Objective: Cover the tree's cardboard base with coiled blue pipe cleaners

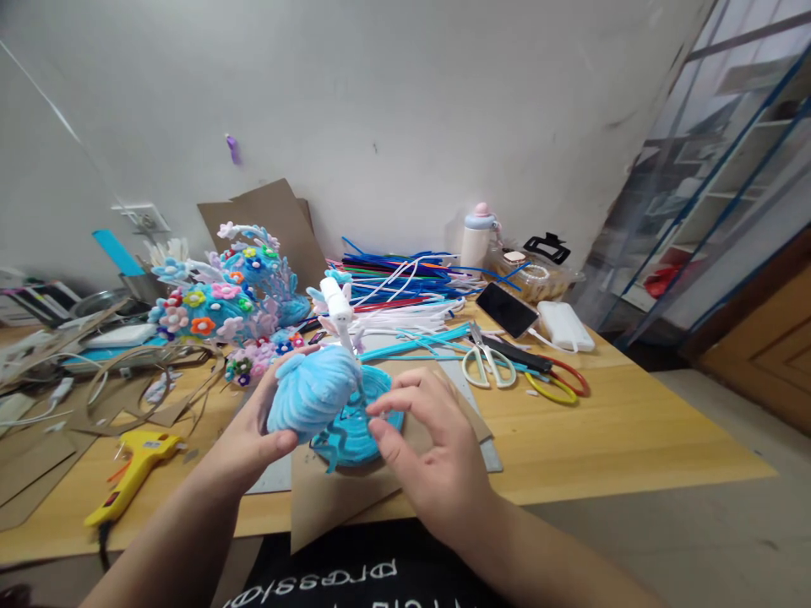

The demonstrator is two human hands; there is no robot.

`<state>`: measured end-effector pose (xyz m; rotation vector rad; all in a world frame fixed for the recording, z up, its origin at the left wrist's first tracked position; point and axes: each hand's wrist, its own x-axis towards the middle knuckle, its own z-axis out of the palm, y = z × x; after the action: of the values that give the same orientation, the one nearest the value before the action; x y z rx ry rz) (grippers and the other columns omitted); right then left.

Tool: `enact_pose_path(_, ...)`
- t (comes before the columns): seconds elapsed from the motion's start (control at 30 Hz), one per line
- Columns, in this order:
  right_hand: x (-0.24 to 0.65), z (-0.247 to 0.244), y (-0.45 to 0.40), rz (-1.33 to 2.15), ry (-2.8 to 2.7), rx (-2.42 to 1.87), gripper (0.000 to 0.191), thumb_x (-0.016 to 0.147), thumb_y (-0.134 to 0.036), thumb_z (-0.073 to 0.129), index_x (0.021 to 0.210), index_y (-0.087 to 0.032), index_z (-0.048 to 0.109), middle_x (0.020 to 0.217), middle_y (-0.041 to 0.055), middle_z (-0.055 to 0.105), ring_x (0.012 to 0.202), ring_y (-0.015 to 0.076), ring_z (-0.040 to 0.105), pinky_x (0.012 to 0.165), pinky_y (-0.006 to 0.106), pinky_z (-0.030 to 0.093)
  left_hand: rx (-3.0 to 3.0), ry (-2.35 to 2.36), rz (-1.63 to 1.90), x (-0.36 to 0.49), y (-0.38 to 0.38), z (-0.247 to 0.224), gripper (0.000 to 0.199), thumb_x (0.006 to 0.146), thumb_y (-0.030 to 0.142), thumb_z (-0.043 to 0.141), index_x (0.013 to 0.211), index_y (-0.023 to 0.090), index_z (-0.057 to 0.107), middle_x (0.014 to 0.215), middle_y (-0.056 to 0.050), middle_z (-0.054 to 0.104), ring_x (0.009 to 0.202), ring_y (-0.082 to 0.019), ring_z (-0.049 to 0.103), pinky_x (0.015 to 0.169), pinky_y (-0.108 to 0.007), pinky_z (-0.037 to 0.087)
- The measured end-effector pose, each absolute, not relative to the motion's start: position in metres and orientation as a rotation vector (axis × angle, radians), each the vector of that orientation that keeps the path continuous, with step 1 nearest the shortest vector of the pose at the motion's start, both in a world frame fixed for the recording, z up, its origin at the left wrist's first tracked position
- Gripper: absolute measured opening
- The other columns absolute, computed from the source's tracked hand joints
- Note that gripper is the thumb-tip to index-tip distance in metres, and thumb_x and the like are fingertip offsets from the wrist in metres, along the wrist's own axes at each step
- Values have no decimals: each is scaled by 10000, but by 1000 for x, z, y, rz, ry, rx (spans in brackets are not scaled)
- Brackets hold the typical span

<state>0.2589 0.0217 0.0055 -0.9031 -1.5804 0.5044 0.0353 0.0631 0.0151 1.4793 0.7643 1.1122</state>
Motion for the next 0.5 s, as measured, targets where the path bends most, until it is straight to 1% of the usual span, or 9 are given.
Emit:
enact_pose_path(0.1,254,12,13,275,-1765,-842,205,844,-129,663,992,-270,668,938,28,628,890,219,600,824,406,429,1516,826,1162,41,63,16,815,699,497,821,1392,294,445,1431,-82,508,1347,-351,459,1052,-381,450)
enact_pose_path(0.17,249,12,11,246,-1853,-764,230,840,-110,664,1019,-253,661,933,37,673,865,217,625,802,400,448,1537,867,1188,45,61,17,793,720,491,805,1388,281,433,1436,-83,495,1358,-349,440,1071,-388,428)
enact_pose_path(0.2,246,10,11,288,-1862,-737,222,851,-111,657,1027,-247,655,921,38,693,848,211,641,785,386,466,1547,889,1200,47,60,18,788,727,485,800,1387,277,424,1445,-84,484,1364,-349,430,1081,-394,415)
enact_pose_path(0.27,240,5,12,466,-1799,-756,162,887,-136,633,1011,-241,651,864,28,716,776,188,661,714,339,498,1564,928,1227,51,58,21,781,735,461,800,1384,275,408,1469,-83,454,1382,-346,403,1101,-401,387)
enact_pose_path(0.33,235,-1,15,710,-1681,-834,69,918,-196,610,954,-232,656,782,12,707,669,161,657,629,299,509,1604,979,1263,54,56,23,775,739,435,803,1382,285,395,1487,-75,427,1400,-340,376,1114,-404,362)
enact_pose_path(0.37,233,-3,16,838,-1620,-866,58,928,-230,598,923,-226,656,752,6,696,626,151,652,599,286,512,1636,1012,1282,55,55,23,775,742,429,801,1384,292,389,1491,-72,419,1404,-336,368,1120,-406,351)
enact_pose_path(0.43,230,-7,18,1071,-1515,-881,114,938,-286,579,901,-214,659,746,6,685,592,142,653,582,277,530,1711,1081,1318,57,55,23,771,755,431,789,1394,306,377,1493,-66,408,1402,-327,368,1130,-419,333)
enact_pose_path(0.5,229,-9,20,1233,-1447,-867,149,933,-327,586,940,-211,679,765,12,692,627,150,675,619,285,558,1771,1138,1354,57,56,20,773,758,434,784,1402,311,374,1484,-67,418,1385,-322,393,1141,-445,319)
